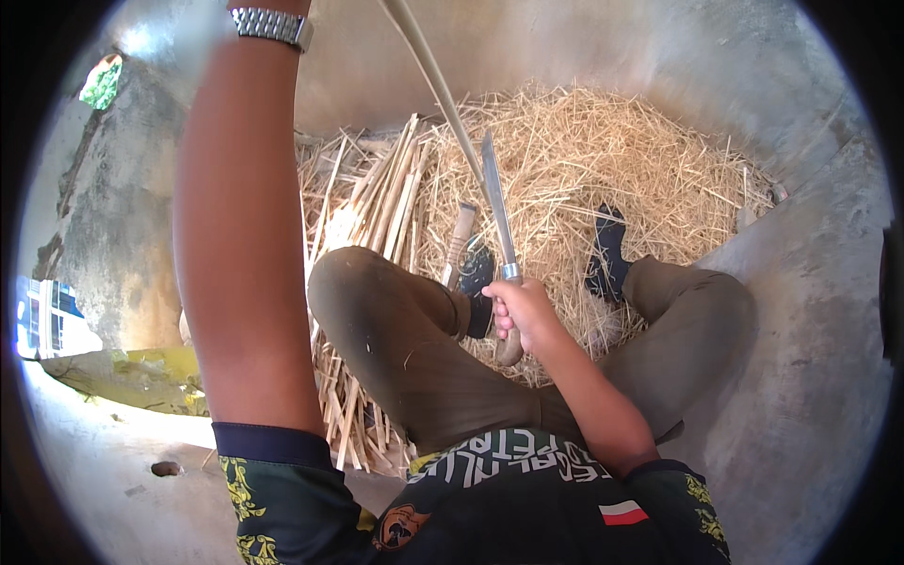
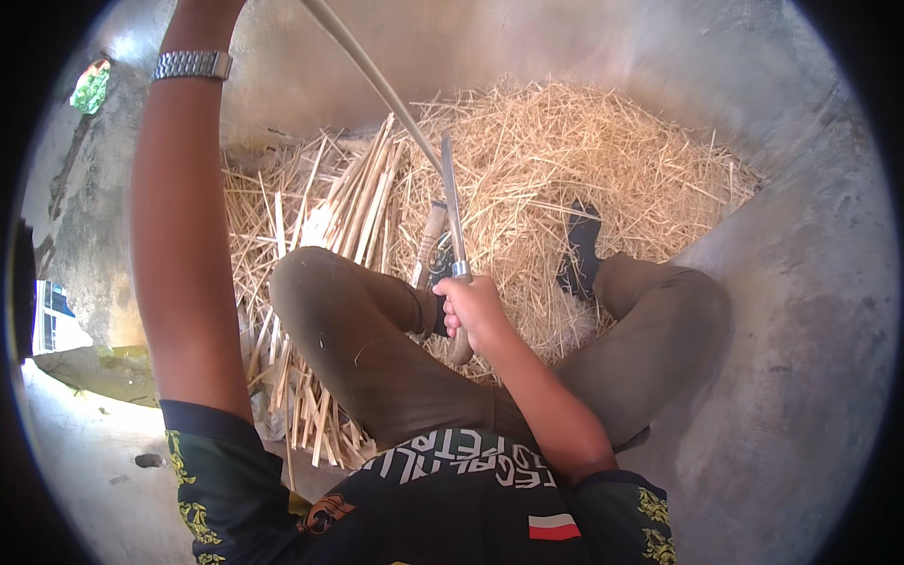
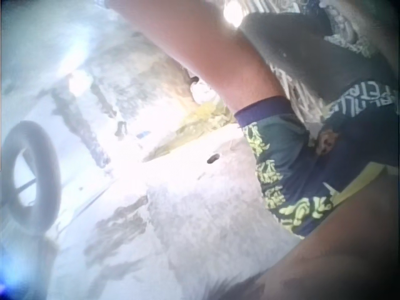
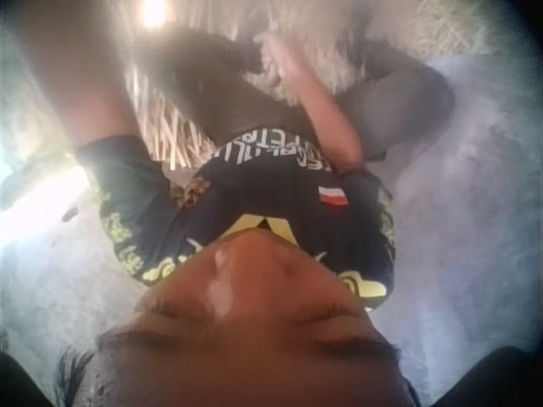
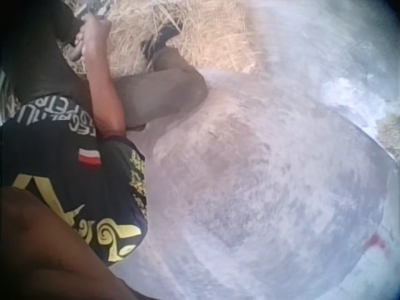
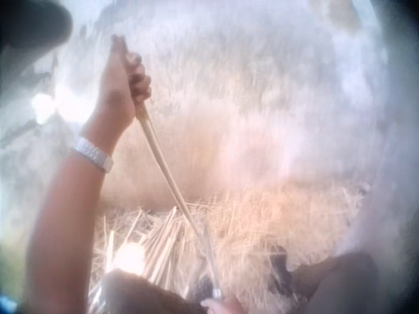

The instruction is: The person sits on the floor and uses a large knife to split a long bamboo strip into thinner slivers. They hold the bamboo with one hand and repeatedly strike it with the knife to separate the layers, discarding the finished pieces onto a pile of straw.

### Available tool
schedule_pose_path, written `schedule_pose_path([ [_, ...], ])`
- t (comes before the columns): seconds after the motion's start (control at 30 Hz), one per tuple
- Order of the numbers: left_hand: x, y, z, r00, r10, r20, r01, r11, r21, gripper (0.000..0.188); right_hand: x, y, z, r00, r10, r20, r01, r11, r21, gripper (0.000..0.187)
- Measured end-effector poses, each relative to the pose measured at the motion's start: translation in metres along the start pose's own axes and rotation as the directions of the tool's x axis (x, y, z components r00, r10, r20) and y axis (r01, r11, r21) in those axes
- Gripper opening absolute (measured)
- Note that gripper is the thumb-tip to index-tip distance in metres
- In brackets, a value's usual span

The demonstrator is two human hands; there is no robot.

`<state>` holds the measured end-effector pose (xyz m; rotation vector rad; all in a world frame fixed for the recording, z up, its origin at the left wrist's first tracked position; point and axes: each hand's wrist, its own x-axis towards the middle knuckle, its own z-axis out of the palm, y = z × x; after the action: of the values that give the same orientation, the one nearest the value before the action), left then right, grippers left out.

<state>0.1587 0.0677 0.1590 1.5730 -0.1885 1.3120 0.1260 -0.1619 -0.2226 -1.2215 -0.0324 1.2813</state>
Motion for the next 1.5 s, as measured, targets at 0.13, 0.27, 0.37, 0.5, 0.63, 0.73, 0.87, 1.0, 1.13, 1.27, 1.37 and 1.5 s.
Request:
schedule_pose_path([
  [0.13,0.074,-0.021,-0.065,0.993,-0.088,-0.082,0.096,0.990,0.105,0.061,-0.012,-0.007,0.018,0.952,-0.304,0.019,0.304,0.952,-0.040,0.024],
  [0.27,0.018,-0.022,0.005,0.834,0.479,-0.275,-0.191,0.717,0.670,0.070,-0.016,-0.002,0.022,0.958,-0.283,0.050,0.284,0.959,-0.006,0.026],
  [0.37,0.016,-0.031,0.011,0.756,0.611,-0.236,-0.279,0.626,0.728,0.071,-0.008,0.002,0.013,0.991,-0.018,0.136,0.036,0.990,-0.136,0.025],
  [0.5,0.014,-0.023,0.017,0.808,0.520,-0.277,-0.251,0.730,0.636,0.069,-0.022,0.005,0.022,0.994,-0.113,0.004,0.112,0.975,-0.193,0.024],
  [0.63,0.005,-0.013,0.015,0.821,0.463,-0.334,-0.169,0.755,0.633,0.067,-0.024,0.013,0.032,0.916,-0.396,-0.063,0.384,0.911,-0.151,0.027],
  [0.73,0.004,-0.013,0.021,0.821,0.445,-0.359,-0.131,0.758,0.639,0.065,-0.007,0.019,0.024,0.861,-0.504,-0.069,0.499,0.863,-0.082,0.029],
  [0.87,0.012,-0.022,0.019,0.717,0.622,-0.316,-0.238,0.643,0.728,0.063,0.010,0.005,0.012,0.977,-0.210,0.045,0.214,0.941,-0.264,0.026],
  [1.0,0.002,-0.013,0.023,0.817,0.472,-0.332,-0.135,0.715,0.686,0.063,-0.010,-0.001,0.008,0.865,-0.499,-0.044,0.414,0.761,-0.500,0.028],
  [1.13,-0.001,-0.014,0.026,0.795,0.529,-0.296,-0.221,0.708,0.671,0.064,-0.031,-0.018,0.026,0.719,-0.692,-0.065,0.631,0.689,-0.356,0.029],
  [1.27,-0.004,-0.010,0.036,0.836,0.457,-0.304,-0.158,0.731,0.664,0.063,0.005,0.002,0.018,0.754,-0.655,-0.051,0.603,0.721,-0.343,0.032],
  [1.37,-0.009,-0.013,0.043,0.809,0.517,-0.279,-0.282,0.759,0.587,0.062,0.035,0.011,0.006,0.862,-0.494,-0.110,0.395,0.793,-0.463,0.031],
  [1.5,-0.015,-0.006,0.037,0.829,0.469,-0.304,-0.220,0.774,0.594,0.061,0.018,0.005,0.000,0.825,-0.548,-0.138,0.407,0.745,-0.528,0.031],
])
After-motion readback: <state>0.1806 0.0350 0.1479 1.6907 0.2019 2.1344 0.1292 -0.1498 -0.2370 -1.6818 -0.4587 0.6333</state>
